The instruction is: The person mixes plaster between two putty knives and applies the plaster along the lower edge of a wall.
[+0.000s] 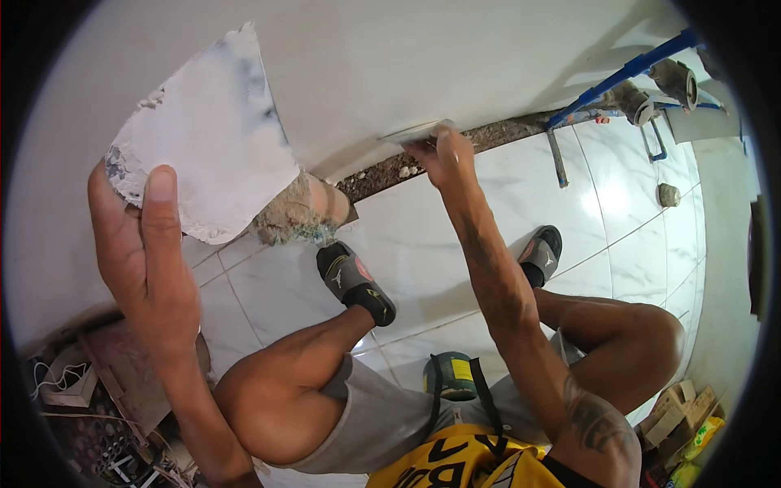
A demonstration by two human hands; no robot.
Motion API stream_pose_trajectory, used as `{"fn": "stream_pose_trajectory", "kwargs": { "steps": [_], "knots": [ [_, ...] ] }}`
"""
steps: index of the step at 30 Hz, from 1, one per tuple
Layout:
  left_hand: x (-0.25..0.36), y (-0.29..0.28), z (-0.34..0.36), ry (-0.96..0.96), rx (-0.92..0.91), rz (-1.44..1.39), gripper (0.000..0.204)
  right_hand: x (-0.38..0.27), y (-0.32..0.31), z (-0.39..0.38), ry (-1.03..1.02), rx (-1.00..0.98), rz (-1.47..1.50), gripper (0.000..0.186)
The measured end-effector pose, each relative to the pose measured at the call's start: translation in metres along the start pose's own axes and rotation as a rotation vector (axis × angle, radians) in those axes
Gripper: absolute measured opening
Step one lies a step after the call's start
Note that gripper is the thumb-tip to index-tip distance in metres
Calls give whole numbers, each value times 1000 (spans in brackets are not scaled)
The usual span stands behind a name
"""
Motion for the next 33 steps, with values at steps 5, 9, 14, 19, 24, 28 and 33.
{"fn": "stream_pose_trajectory", "kwargs": {
  "steps": [5,9,14,19,24,28,33],
  "knots": [
    [0,-5,-1,-46,58,-25,43,4,-11,-46,518,299,615,27],
    [-3,-1,0,-69,51,-54,43,73,-35,-37,536,319,567,23],
    [1,12,1,-95,23,-73,44,135,-46,-13,470,276,535,12],
    [2,10,3,-21,5,83,43,144,-37,-2,80,7,-207,17],
    [4,23,5,-36,-14,-57,43,181,-93,44,-39,-49,-691,20],
    [-7,9,1,-56,-49,11,43,185,-31,23,229,31,90,20],
    [-1,9,3,-40,-38,24,42,134,-37,33,-140,51,-333,19]
  ]
}}
Point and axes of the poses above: each hand's wrist, its own z-axis towards the middle knuckle, its own y-axis out of the palm, x = y × z, the point moved 5 cm from there along z, towards the middle knuckle, and after that the axes turned 6 degrees about x, right-handed, at the moved point
